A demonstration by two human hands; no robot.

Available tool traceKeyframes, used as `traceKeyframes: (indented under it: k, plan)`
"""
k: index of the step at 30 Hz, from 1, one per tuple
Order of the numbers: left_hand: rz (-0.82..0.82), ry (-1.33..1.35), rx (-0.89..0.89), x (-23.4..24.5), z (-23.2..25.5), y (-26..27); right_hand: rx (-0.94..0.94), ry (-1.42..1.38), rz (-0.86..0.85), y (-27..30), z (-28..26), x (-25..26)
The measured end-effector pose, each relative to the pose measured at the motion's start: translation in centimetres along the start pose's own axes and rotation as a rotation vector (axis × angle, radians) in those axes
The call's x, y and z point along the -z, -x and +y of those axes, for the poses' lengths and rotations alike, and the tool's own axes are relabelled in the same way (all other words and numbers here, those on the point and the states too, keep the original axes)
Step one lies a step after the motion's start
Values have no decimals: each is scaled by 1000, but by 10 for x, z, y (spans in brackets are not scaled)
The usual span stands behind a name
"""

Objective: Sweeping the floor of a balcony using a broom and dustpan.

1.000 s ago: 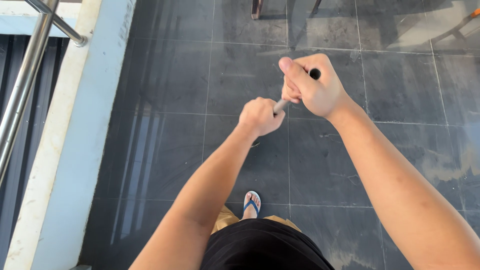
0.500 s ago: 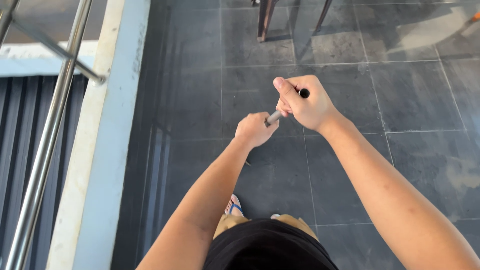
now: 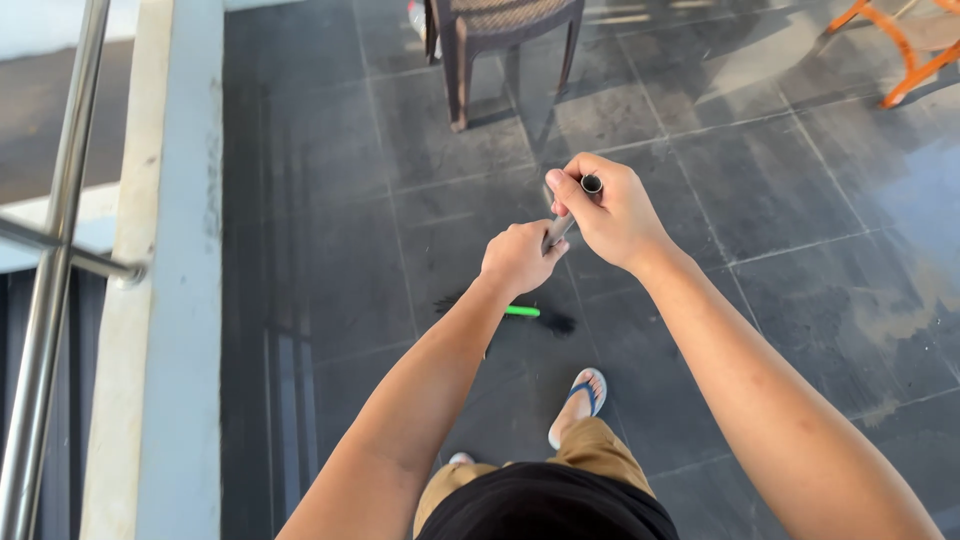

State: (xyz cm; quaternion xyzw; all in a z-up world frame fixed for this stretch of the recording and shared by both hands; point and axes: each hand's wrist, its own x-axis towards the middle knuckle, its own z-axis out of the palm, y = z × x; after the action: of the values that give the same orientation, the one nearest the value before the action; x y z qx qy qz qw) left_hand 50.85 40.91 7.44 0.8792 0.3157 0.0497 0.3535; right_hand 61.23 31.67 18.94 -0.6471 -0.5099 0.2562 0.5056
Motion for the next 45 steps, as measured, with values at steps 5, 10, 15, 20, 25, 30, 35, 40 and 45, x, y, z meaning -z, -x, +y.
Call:
traceKeyframes:
  k: [5,10,15,20,25,30,35,40,45]
  plan:
    - [-10,-53,-36,3,46,-87,77,-23,85,-51,40,67]
    - [-2,-121,-49,4,111,-189,176,-132,111,-118,89,165]
    - [109,-189,-200,-29,163,-302,167,-181,164,-174,131,270]
    - [141,-128,-266,-39,225,-384,207,-234,235,-221,166,352]
    - [126,-88,-317,-55,265,-478,168,-214,362,-268,185,414]
    - [92,-92,-351,-56,299,-573,231,-175,377,-326,221,476]
    - [151,-66,-443,-62,318,-695,229,-201,400,-413,262,537]
    - [57,22,-469,-58,345,-814,182,-141,438,-498,298,605]
    - [57,53,-491,-89,361,-907,179,-42,515,-551,348,655]
